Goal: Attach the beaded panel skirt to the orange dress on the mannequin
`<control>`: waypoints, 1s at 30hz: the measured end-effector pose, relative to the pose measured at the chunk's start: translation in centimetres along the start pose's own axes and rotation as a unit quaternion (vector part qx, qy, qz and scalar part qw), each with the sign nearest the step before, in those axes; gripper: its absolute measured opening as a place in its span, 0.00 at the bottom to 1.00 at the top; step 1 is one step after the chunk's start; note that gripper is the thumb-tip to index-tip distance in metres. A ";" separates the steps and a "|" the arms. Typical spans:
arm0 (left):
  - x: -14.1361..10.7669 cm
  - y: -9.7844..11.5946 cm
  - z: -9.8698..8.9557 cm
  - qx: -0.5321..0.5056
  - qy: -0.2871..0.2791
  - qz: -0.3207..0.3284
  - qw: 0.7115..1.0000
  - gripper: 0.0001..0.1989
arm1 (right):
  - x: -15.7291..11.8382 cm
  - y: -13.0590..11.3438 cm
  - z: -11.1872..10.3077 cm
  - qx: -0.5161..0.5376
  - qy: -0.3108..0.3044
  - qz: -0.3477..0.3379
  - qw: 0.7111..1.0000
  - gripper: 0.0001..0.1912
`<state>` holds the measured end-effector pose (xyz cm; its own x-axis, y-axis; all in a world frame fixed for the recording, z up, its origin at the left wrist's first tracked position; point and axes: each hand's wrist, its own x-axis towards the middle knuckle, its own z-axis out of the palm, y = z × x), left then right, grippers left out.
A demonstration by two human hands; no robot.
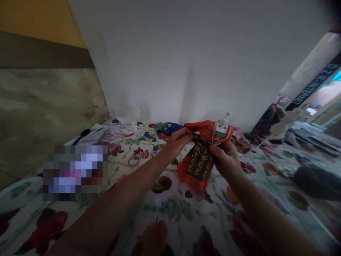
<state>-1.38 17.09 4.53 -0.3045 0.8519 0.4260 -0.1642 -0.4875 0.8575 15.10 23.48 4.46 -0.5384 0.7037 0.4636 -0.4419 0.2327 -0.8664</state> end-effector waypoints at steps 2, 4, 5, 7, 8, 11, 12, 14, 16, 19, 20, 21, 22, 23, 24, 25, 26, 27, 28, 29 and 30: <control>0.0 0.1 0.2 0.006 -0.001 0.003 1.000 0.05 | 0.0 0.0 0.0 -0.001 0.003 0.005 1.000 0.17; -0.1 0.2 0.4 0.009 0.001 -0.003 1.000 0.06 | 0.0 0.0 0.0 -0.001 0.006 0.011 1.000 0.17; -0.1 0.3 0.5 0.010 0.004 -0.004 1.000 0.06 | 0.0 0.1 -0.1 -0.001 0.006 0.012 1.000 0.18; -0.1 0.4 0.7 0.008 0.006 -0.003 1.000 0.06 | 0.0 0.1 -0.2 0.000 0.002 0.009 1.000 0.17; -0.1 0.4 0.8 0.007 0.004 -0.002 1.000 0.06 | -0.1 0.2 -0.2 0.000 -0.003 0.007 1.000 0.17; -0.2 0.5 1.2 0.006 -0.004 -0.002 1.000 0.07 | -0.1 0.3 -0.4 0.006 -0.022 0.008 1.000 0.15; -0.2 0.5 1.3 0.006 -0.004 -0.003 1.000 0.07 | -0.2 0.3 -0.4 0.010 -0.025 0.010 1.000 0.14; -0.3 0.5 1.4 0.006 0.001 -0.004 1.000 0.06 | -0.2 0.3 -0.4 0.017 -0.024 0.014 0.999 0.15; -0.3 0.5 1.6 0.005 0.006 -0.004 1.000 0.05 | -0.2 0.2 -0.3 0.017 -0.021 0.017 1.000 0.14; -0.3 0.4 1.8 0.003 0.015 -0.003 1.000 0.04 | -0.2 0.2 -0.2 0.004 -0.019 0.018 1.000 0.16; -0.3 0.4 1.8 0.003 0.021 -0.005 1.000 0.04 | -0.3 0.2 -0.2 -0.002 -0.021 0.019 1.000 0.16; -0.3 0.4 1.9 0.004 0.026 -0.009 1.000 0.04 | -0.3 0.2 -0.2 -0.006 -0.025 0.019 0.999 0.16; -0.3 0.4 1.9 0.006 0.030 -0.015 0.999 0.04 | -0.3 0.2 -0.2 -0.007 -0.032 0.018 0.999 0.16; -0.2 0.4 2.0 0.005 0.032 -0.023 0.999 0.04 | -0.4 0.2 -0.2 -0.007 -0.039 0.017 0.999 0.16; -0.2 0.4 2.0 0.003 0.030 -0.033 0.999 0.04 | -0.4 0.3 -0.2 -0.007 -0.045 0.016 0.999 0.16; -0.2 0.4 2.0 -0.002 0.025 -0.044 0.999 0.04 | -0.4 0.3 -0.2 -0.007 -0.049 0.014 0.999 0.15; -0.2 0.4 1.9 -0.008 0.017 -0.053 0.998 0.04 | -0.4 0.3 -0.2 -0.007 -0.053 0.013 0.999 0.15; -0.1 0.4 1.9 -0.014 0.011 -0.060 0.998 0.05 | -0.5 0.2 -0.2 -0.009 -0.055 0.012 0.998 0.15; -0.1 0.5 1.8 -0.018 0.006 -0.064 0.998 0.05 | -0.5 0.2 -0.2 -0.012 -0.057 0.011 0.998 0.15; -0.1 0.6 1.8 -0.019 0.001 -0.066 0.998 0.06 | -0.5 0.2 -0.2 -0.015 -0.059 0.011 0.998 0.15; -0.1 0.7 1.7 -0.018 -0.004 -0.066 0.998 0.06 | -0.5 0.1 -0.1 -0.017 -0.061 0.011 0.998 0.15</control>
<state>0.13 16.96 5.56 -0.2711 0.9103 0.3127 -0.2361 -0.3778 0.8953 15.42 23.23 4.10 -0.6319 0.6230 0.4611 -0.4047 0.2422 -0.8818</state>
